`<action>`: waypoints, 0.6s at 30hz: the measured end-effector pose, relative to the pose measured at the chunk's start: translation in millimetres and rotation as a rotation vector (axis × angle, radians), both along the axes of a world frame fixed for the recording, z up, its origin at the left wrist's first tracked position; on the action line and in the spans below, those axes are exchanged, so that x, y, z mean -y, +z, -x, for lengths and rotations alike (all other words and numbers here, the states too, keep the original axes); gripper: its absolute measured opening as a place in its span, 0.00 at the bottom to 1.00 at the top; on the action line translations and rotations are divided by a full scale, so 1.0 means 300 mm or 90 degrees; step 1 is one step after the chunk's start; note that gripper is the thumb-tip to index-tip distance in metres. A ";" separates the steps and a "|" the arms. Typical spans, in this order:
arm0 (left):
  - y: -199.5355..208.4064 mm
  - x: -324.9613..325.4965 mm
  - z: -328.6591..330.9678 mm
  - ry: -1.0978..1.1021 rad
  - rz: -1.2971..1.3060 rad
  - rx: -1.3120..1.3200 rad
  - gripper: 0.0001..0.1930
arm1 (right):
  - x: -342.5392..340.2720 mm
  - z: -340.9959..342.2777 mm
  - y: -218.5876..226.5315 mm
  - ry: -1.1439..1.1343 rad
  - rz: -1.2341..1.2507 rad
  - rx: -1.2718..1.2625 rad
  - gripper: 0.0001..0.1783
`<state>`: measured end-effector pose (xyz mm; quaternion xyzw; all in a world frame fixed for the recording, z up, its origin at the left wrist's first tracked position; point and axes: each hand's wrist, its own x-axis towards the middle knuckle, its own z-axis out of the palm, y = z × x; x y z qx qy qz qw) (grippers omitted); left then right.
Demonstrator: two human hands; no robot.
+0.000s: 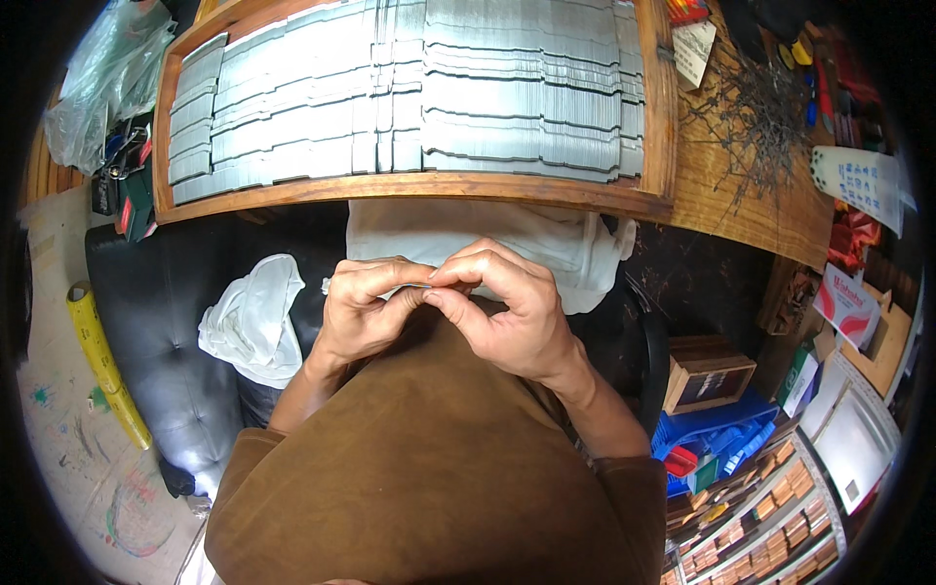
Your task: The person holds a small metal strip and repeatedly inserts small pins into its slots. They manipulate the strip with both hands, aligning the pins and pressing them into place. The person continues this repetitive assembly process throughout the clip.
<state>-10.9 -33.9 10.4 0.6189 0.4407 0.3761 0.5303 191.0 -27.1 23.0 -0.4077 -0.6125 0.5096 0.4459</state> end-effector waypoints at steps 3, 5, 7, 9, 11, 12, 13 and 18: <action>0.007 -0.002 0.000 -0.004 0.001 -0.013 0.09 | -0.002 -0.001 0.004 0.006 -0.011 0.012 0.09; 0.009 -0.003 0.001 -0.004 -0.002 -0.020 0.08 | -0.002 0.000 0.005 0.007 -0.007 0.012 0.09; 0.010 -0.005 0.002 -0.006 -0.002 -0.017 0.08 | 0.000 0.000 0.003 0.006 -0.005 0.012 0.09; 0.012 -0.005 0.002 -0.007 -0.003 -0.013 0.08 | 0.000 0.000 0.004 0.007 -0.004 0.013 0.09; 0.013 -0.006 0.002 -0.009 -0.005 -0.007 0.08 | 0.000 -0.001 0.003 0.007 -0.003 0.012 0.09; 0.013 -0.006 0.002 -0.009 -0.007 -0.006 0.08 | 0.000 -0.001 0.003 0.008 -0.003 0.012 0.09; 0.012 -0.006 0.001 -0.009 -0.009 -0.006 0.08 | -0.001 -0.001 0.002 0.009 -0.003 0.011 0.09; 0.011 -0.007 0.002 -0.013 -0.014 -0.010 0.08 | -0.001 0.000 0.003 0.008 0.000 0.003 0.09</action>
